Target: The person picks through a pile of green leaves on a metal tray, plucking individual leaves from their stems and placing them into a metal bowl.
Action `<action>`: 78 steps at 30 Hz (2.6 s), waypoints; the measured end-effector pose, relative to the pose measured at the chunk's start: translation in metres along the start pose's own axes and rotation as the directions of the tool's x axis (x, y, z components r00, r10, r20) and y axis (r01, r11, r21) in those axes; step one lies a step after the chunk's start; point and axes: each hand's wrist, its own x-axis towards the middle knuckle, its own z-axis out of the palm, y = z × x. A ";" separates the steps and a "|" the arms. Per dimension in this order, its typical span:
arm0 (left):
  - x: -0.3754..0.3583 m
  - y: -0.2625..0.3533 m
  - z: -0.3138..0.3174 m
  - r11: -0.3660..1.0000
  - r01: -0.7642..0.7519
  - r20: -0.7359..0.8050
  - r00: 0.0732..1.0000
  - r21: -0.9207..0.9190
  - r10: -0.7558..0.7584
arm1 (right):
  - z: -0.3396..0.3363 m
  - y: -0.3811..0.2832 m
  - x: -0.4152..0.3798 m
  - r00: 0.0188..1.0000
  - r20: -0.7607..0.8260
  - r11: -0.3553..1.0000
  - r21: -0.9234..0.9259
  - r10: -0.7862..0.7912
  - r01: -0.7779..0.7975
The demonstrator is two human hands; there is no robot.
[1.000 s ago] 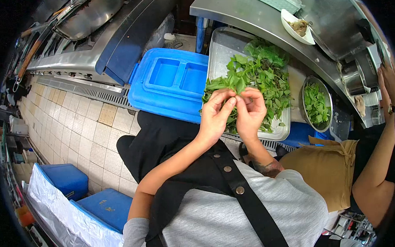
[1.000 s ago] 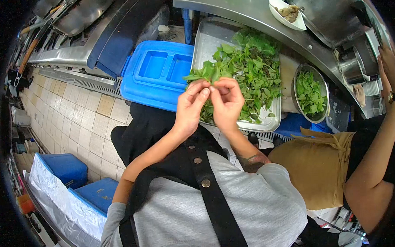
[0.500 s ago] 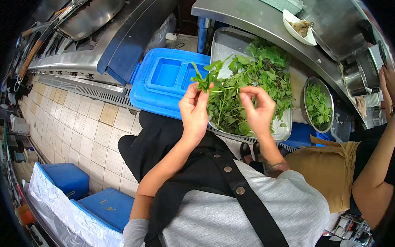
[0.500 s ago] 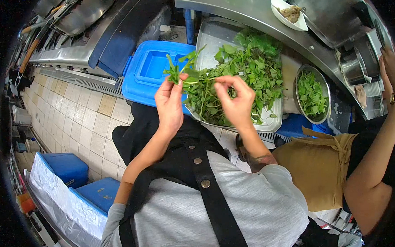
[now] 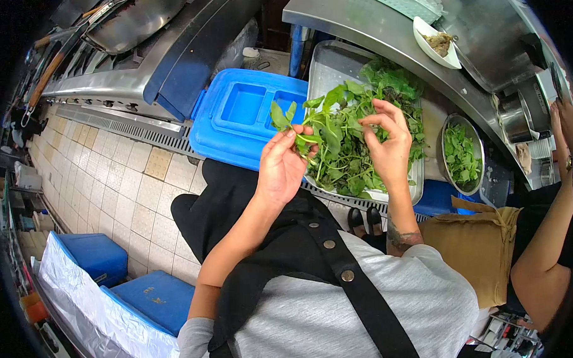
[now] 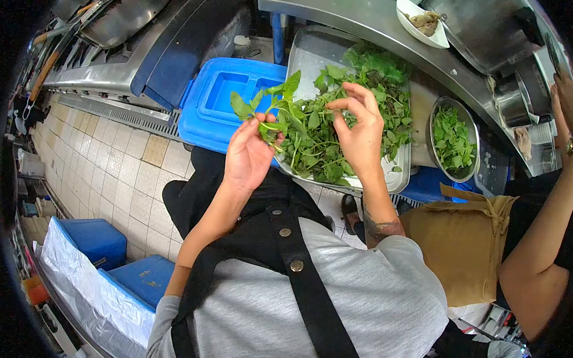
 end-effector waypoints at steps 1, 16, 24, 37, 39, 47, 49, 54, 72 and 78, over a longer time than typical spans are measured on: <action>0.001 0.000 -0.001 0.998 0.028 0.007 1.000 -0.051 -0.027 | 0.001 -0.002 0.002 0.999 -0.046 1.000 0.029 -0.010 0.011; -0.006 -0.009 0.002 0.904 -0.018 0.115 0.993 0.426 -0.034 | 0.021 -0.013 -0.003 0.938 0.201 0.953 -0.056 -0.283 0.299; -0.007 -0.009 0.001 0.707 -0.143 0.155 0.987 0.693 0.048 | 0.029 -0.014 -0.011 0.968 0.239 0.967 0.254 -0.073 0.010; 0.001 0.001 -0.002 0.604 -0.084 -0.071 0.971 0.792 0.228 | 0.009 0.012 0.001 0.832 0.513 0.630 0.579 0.212 -0.518; 0.000 0.002 -0.003 0.578 -0.063 -0.081 0.972 0.814 0.221 | 0.011 -0.005 -0.006 0.886 0.453 0.891 0.355 0.101 -0.283; -0.008 0.000 0.000 0.185 -0.133 0.090 0.971 0.974 0.222 | 0.033 -0.019 -0.015 0.906 0.370 0.974 0.173 -0.205 0.150; -0.009 -0.001 -0.002 0.206 -0.165 0.117 0.967 0.965 0.227 | 0.031 -0.016 -0.015 0.899 0.390 0.977 0.156 -0.199 0.148; -0.009 -0.001 0.004 0.204 -0.176 0.133 0.970 0.963 0.205 | 0.027 -0.009 -0.014 0.901 0.374 0.975 0.123 -0.219 0.186; -0.011 0.007 0.004 0.230 -0.144 0.094 0.972 0.962 0.218 | 0.029 -0.007 -0.011 0.936 0.300 0.983 0.075 -0.185 0.170; -0.011 0.007 0.006 0.170 -0.216 0.167 0.951 0.962 0.259 | 0.035 -0.007 -0.014 0.924 0.316 0.976 0.106 -0.216 0.192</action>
